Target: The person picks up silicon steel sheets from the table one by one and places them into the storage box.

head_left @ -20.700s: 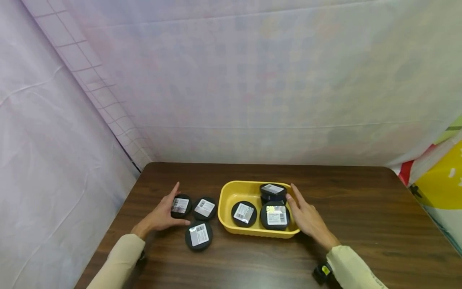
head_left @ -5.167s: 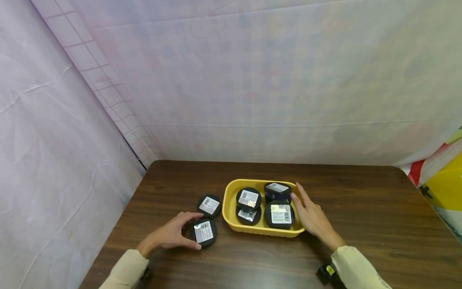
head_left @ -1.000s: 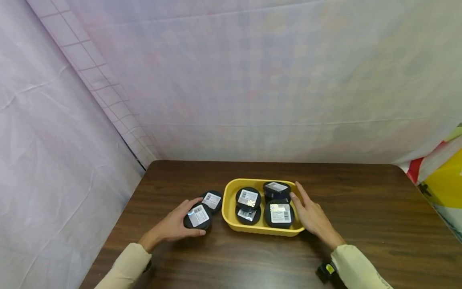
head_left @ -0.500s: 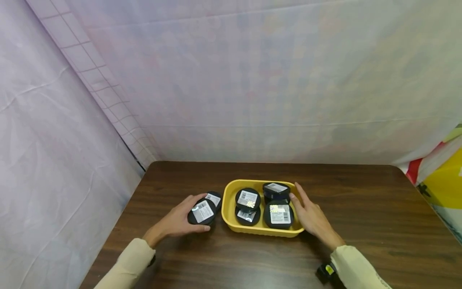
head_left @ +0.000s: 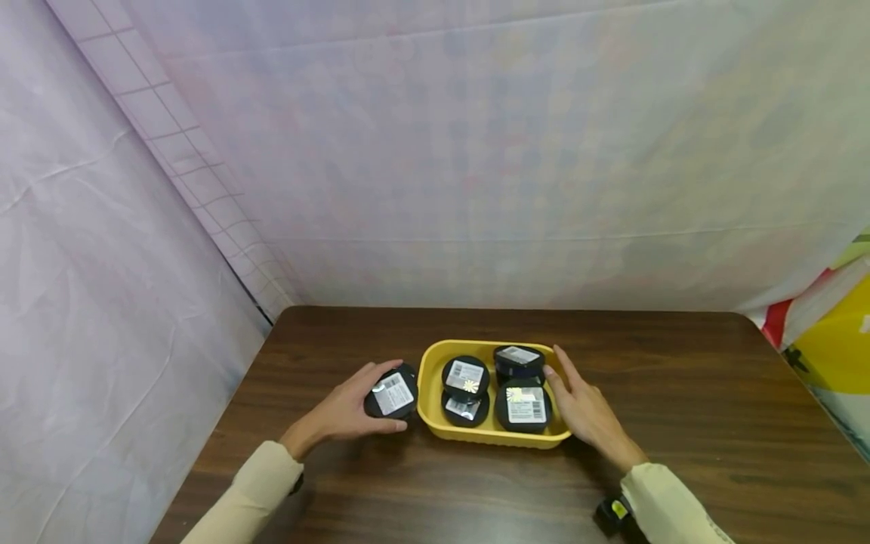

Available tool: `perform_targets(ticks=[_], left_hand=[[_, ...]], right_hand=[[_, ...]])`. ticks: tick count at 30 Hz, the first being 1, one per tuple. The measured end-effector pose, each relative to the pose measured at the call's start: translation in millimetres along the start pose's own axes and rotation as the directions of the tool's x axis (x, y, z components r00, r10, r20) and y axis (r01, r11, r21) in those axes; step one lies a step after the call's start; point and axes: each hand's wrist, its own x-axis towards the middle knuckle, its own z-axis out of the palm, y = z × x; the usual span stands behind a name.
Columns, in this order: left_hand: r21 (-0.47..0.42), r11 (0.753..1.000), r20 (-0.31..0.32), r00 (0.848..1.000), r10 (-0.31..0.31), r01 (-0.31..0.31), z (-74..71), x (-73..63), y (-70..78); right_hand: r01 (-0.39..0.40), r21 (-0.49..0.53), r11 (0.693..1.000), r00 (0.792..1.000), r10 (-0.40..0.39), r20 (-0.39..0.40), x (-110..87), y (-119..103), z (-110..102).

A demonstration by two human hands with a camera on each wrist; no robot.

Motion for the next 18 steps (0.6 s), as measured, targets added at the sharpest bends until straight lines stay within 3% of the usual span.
perform_targets(ticks=[13,18], left_hand=[[-0.04,0.998,0.044,0.998,-0.05,0.052,-0.4,11.1,10.2],[-0.063,0.997,0.056,0.998,-0.033,0.036,1.5,15.9,12.0]], right_hand=[[-0.014,0.002,1.0,1.0,0.014,0.011,-0.3,-1,0],[-0.013,-0.004,1.0,1.0,0.013,0.012,0.3,-1,0]])
